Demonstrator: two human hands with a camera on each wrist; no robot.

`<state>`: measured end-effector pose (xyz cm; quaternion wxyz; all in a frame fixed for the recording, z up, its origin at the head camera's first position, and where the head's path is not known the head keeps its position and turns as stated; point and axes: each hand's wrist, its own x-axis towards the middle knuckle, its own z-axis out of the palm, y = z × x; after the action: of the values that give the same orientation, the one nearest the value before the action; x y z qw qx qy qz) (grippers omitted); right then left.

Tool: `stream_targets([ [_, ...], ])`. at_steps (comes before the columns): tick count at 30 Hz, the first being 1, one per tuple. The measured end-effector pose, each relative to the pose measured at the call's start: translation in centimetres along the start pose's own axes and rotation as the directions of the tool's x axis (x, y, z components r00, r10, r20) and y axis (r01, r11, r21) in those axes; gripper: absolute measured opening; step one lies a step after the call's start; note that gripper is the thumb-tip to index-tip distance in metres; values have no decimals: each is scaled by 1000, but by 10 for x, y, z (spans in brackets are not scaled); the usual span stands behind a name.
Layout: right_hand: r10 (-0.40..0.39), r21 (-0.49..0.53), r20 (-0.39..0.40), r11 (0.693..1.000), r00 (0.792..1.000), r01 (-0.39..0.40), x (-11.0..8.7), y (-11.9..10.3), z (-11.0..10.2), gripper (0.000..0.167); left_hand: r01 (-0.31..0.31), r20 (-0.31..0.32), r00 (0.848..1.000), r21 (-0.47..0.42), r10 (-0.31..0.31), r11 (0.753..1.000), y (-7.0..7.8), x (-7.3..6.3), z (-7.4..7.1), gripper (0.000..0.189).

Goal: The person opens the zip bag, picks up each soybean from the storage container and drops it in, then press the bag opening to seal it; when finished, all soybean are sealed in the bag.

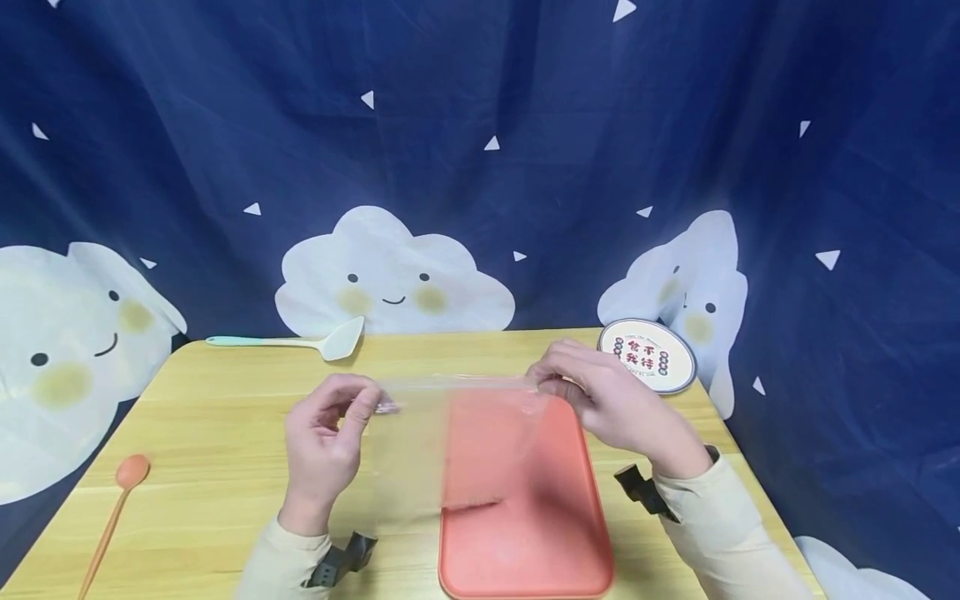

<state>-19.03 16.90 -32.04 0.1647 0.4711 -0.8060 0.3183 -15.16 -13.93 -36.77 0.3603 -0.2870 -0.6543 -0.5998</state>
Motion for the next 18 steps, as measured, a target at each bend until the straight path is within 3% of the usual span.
stream_targets([
  [4, 16, 99, -12, 995, 1000, -15, 0, 0, 3, 30, 36, -4, 999, -27, -36, 999, -1, -1, -6, 14],
  [9, 42, 115, -9, 992, 999, -41, 5, -4, 5, 26, 49, -8, 999, -63, -49, 997, -2, -2, -13, 12],
  [13, 15, 182, -26, 983, 1000, -10, 14, -11, 6, 21, 48, -26, 998, -168, -53, 985, 4, -3, -23, 10],
  [15, 17, 281, -18, 960, 1000, -11, 19, -18, 7, 19, 44, -38, 998, -211, -53, 976, 10, -3, -29, 9],
  [18, 57, 494, 40, 867, 998, -69, 26, -30, 10, 16, 25, -46, 998, -246, -37, 969, 19, -2, -39, 10],
])
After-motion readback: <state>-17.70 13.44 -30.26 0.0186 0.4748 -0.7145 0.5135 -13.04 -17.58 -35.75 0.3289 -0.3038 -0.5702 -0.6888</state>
